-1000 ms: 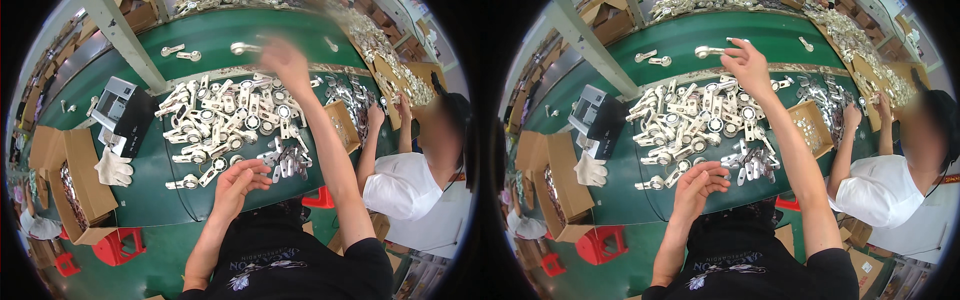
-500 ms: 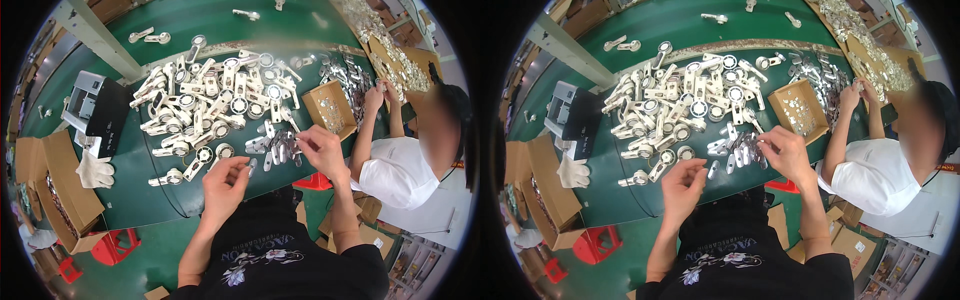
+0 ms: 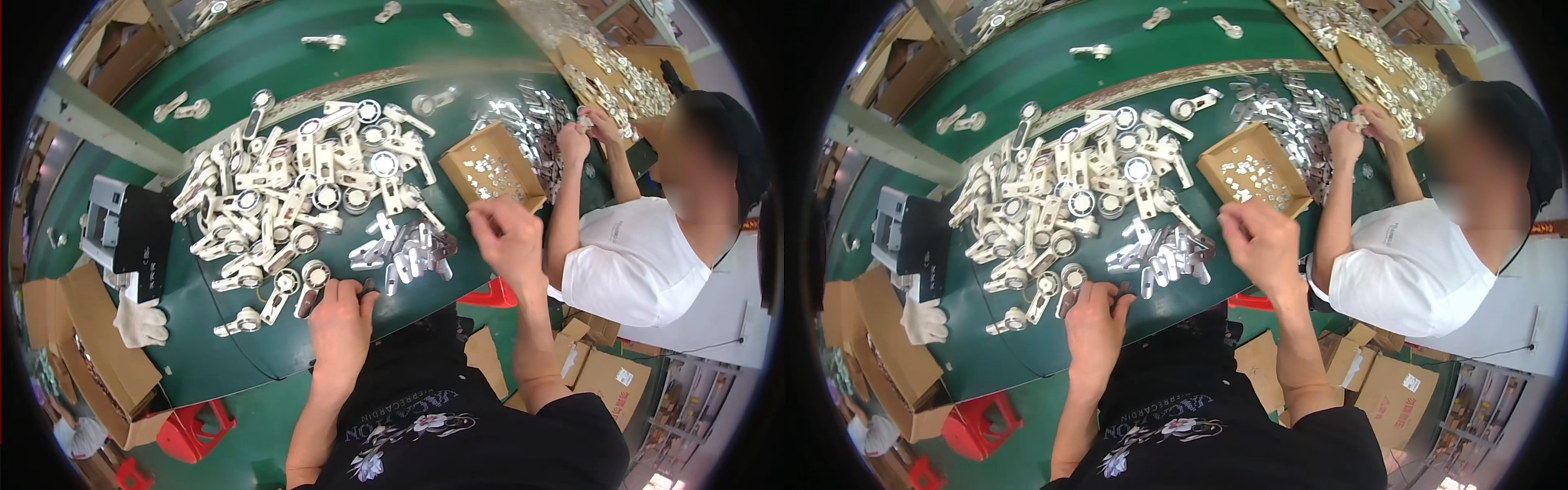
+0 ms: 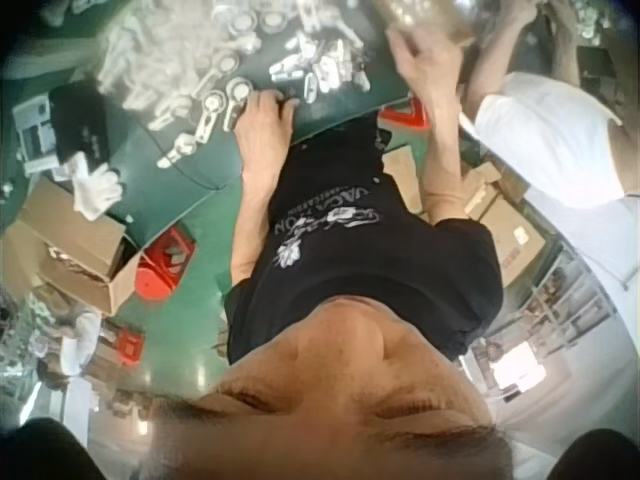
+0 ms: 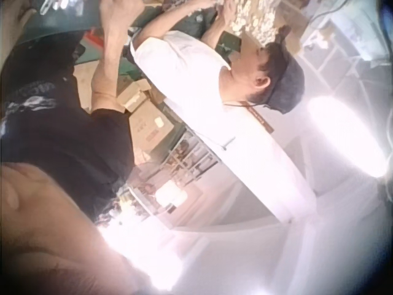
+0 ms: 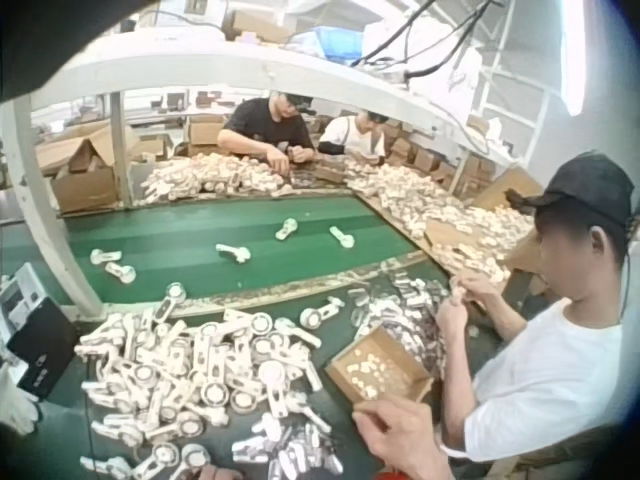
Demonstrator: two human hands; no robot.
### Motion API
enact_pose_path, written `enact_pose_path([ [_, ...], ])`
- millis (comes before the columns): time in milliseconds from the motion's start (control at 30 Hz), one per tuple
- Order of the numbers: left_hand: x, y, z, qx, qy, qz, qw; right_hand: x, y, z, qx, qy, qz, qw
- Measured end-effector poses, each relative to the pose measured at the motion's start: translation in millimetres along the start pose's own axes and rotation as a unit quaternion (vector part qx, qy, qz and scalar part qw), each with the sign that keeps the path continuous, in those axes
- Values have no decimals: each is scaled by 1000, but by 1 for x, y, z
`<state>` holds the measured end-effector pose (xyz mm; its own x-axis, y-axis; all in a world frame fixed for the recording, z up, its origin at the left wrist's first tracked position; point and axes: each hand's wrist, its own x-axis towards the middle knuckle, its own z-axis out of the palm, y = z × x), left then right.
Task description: Sorting and assembling small electronic components including plastic housings and circuit boards at a factory workstation.
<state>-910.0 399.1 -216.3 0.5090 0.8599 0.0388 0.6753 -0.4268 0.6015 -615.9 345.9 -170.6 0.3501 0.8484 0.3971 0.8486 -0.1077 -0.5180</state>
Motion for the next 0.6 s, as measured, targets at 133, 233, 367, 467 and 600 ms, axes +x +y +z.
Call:
enact_pose_path([
  [133,2,4,4,-10,0,-9,1000,18,45,-27,-89,-11,97,991],
  [233,5,1,6,-28,-3,-13,1000,27,63,-24,-115,-67,55,990],
  [367,9,6,3,-60,-11,-40,997,33,74,-9,-133,-102,44,985],
  [467,8,9,4,-44,21,-28,998,40,83,4,-79,-93,43,992],
  [600,12,7,3,-45,69,16,996,53,92,10,-150,-124,34,980],
])
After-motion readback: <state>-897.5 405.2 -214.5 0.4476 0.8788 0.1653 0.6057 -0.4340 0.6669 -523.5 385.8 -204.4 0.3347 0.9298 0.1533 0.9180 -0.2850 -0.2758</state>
